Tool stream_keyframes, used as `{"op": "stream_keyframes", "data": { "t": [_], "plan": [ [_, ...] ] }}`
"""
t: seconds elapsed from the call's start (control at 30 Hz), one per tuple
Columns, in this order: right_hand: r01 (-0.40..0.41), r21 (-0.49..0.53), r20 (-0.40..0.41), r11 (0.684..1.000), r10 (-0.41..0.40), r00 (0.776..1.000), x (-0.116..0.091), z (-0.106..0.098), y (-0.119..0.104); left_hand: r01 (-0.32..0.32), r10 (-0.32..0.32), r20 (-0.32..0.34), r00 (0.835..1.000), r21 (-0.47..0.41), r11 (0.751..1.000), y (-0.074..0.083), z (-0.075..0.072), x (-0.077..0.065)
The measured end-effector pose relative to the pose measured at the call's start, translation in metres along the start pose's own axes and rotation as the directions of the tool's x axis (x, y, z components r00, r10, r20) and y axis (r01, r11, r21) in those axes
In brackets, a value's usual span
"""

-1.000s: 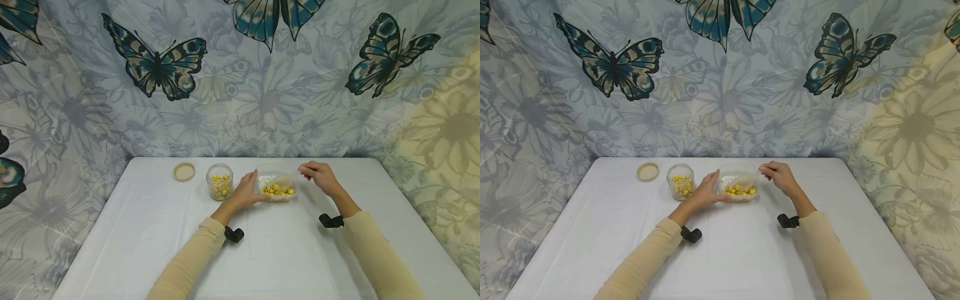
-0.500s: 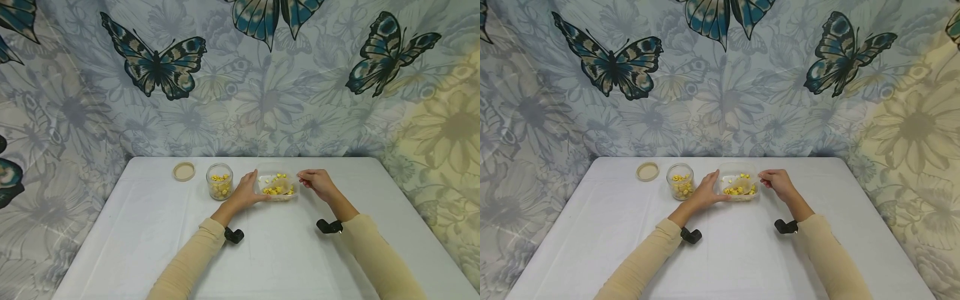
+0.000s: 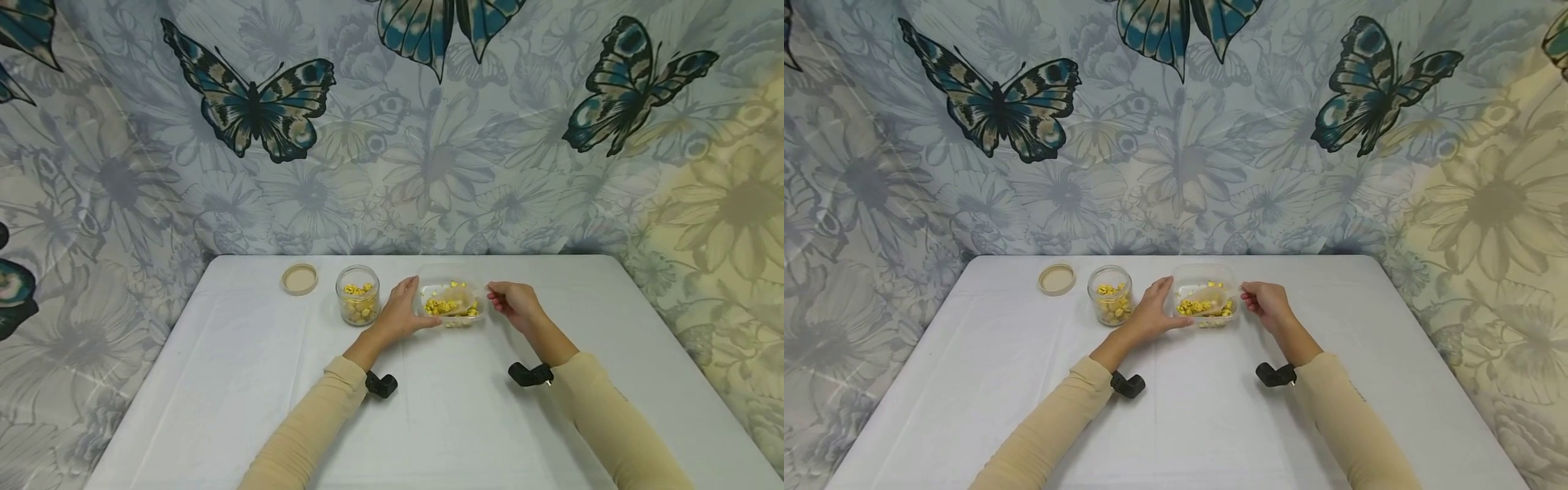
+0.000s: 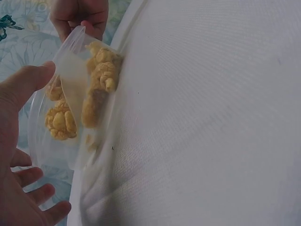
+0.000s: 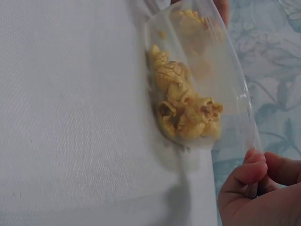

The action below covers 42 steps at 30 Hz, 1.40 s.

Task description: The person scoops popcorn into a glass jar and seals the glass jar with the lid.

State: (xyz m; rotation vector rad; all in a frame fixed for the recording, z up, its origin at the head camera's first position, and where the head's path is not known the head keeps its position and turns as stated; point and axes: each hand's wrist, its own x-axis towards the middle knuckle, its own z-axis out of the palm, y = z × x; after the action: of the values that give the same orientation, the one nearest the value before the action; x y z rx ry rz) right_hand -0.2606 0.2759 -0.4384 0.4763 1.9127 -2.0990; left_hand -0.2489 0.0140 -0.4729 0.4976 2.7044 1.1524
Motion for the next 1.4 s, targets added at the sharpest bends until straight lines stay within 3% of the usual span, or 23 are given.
{"op": "stream_keyframes", "data": {
  "t": [0.73, 1.4],
  "plan": [
    [-0.091, 0.151, -0.017, 0.984, 0.095, 0.995, -0.006, -0.001, -0.006, 0.008, -0.008, 0.017, 1.000, -0.024, 1.000, 0.000, 0.001, -0.001],
    [-0.097, 0.218, -0.011, 0.971, 0.102, 0.995, -0.008, -0.007, -0.010, -0.015, 0.015, 0.004, 1.000, 0.017, 1.000, 0.003, -0.002, -0.003]
  ]
}}
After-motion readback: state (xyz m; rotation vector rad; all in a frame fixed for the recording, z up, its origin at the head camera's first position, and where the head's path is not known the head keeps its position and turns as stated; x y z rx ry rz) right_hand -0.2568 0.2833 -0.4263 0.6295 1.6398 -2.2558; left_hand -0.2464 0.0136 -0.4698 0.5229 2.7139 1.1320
